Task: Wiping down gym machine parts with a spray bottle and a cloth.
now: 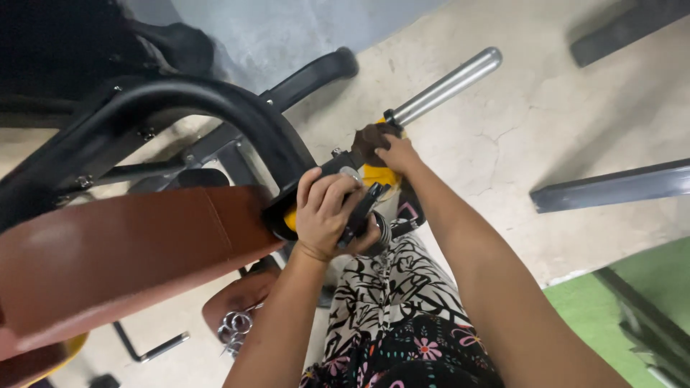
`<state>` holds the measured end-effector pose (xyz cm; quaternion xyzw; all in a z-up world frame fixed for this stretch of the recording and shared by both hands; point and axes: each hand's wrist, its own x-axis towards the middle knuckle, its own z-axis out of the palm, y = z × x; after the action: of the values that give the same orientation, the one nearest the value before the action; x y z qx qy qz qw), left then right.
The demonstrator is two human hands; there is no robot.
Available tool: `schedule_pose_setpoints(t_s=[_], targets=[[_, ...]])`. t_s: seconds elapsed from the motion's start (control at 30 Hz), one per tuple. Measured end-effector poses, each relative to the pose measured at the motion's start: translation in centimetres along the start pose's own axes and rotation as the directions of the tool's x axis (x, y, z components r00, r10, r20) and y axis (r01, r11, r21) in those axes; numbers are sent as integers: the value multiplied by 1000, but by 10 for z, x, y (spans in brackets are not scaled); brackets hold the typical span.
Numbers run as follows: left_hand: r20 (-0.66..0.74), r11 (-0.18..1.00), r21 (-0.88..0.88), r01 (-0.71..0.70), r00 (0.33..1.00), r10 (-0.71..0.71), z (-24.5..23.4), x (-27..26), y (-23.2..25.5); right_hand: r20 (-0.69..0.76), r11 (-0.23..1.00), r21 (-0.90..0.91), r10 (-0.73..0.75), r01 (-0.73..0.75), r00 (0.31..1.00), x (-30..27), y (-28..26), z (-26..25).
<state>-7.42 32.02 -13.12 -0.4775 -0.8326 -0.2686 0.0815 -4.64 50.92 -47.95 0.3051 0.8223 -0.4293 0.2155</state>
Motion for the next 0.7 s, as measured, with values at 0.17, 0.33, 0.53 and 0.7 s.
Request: schedule_pose_setpoints(t_s=[0.17, 0.33, 0.53, 0.7], targets=[[30, 1000, -14, -22, 999, 22, -7, -6, 1, 81, 856, 508, 63, -96, 995, -66, -11, -18], [-27, 997, -26, -71, 997, 70, -4, -13, 2, 181, 464, 860, 107, -210, 978, -165, -26, -48], [-87, 987, -82, -138, 988, 131, -22, -17, 9, 211, -57, 976, 34, -209, 977, -271, -16, -52], [-76, 963, -124, -238, 970, 230, -21, -46, 43, 37, -380, 925, 52, -14, 998, -354, -4, -32]])
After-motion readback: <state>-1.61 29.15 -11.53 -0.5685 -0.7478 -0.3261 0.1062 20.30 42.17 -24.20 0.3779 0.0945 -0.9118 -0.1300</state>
